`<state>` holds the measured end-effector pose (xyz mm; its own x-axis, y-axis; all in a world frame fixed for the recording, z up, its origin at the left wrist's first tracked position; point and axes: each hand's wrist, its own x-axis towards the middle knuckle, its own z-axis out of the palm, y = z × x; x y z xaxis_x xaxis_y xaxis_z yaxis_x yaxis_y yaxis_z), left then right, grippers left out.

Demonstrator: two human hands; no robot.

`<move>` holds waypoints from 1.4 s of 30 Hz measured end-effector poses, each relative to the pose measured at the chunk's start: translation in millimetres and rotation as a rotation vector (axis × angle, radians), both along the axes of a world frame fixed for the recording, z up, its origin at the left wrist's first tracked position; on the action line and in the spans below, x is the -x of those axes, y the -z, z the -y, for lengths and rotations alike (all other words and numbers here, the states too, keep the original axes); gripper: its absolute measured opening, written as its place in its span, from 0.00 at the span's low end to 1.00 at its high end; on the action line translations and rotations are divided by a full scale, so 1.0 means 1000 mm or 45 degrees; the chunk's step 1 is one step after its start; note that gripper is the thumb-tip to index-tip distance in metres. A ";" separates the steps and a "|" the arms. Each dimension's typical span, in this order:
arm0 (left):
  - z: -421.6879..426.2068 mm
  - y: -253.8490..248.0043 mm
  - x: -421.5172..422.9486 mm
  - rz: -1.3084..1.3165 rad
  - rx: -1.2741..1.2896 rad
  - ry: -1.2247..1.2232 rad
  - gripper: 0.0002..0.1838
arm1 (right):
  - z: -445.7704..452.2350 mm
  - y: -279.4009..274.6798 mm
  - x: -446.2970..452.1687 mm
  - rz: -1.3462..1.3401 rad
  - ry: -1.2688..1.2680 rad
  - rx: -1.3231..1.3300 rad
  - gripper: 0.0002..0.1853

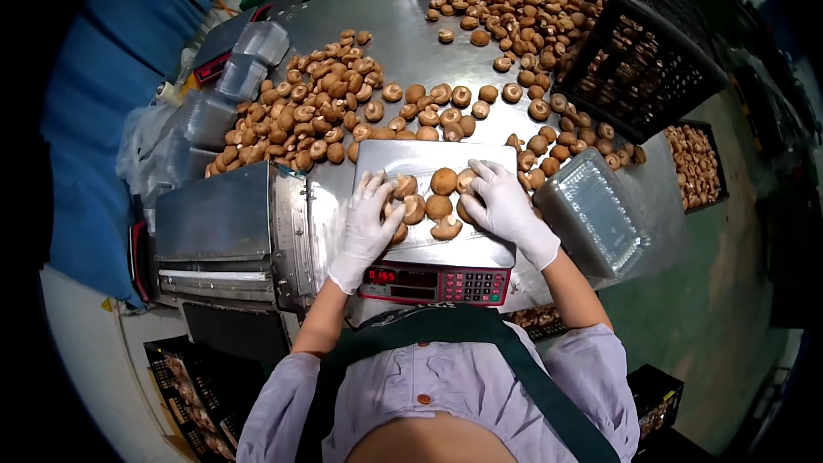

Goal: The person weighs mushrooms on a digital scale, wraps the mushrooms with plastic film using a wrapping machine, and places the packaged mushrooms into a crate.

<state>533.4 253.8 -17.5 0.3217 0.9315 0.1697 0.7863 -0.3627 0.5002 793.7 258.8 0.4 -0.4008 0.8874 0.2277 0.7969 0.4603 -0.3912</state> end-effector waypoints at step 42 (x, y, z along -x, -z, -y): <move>-0.009 -0.017 -0.015 0.155 -0.148 0.416 0.37 | 0.045 0.032 -0.025 -0.385 0.322 0.101 0.20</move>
<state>548.1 262.4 -0.1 0.5702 0.7550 0.3238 0.5567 -0.6450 0.5235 818.6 214.3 -31.1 -0.0932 0.9690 0.2286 0.7245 0.2235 -0.6520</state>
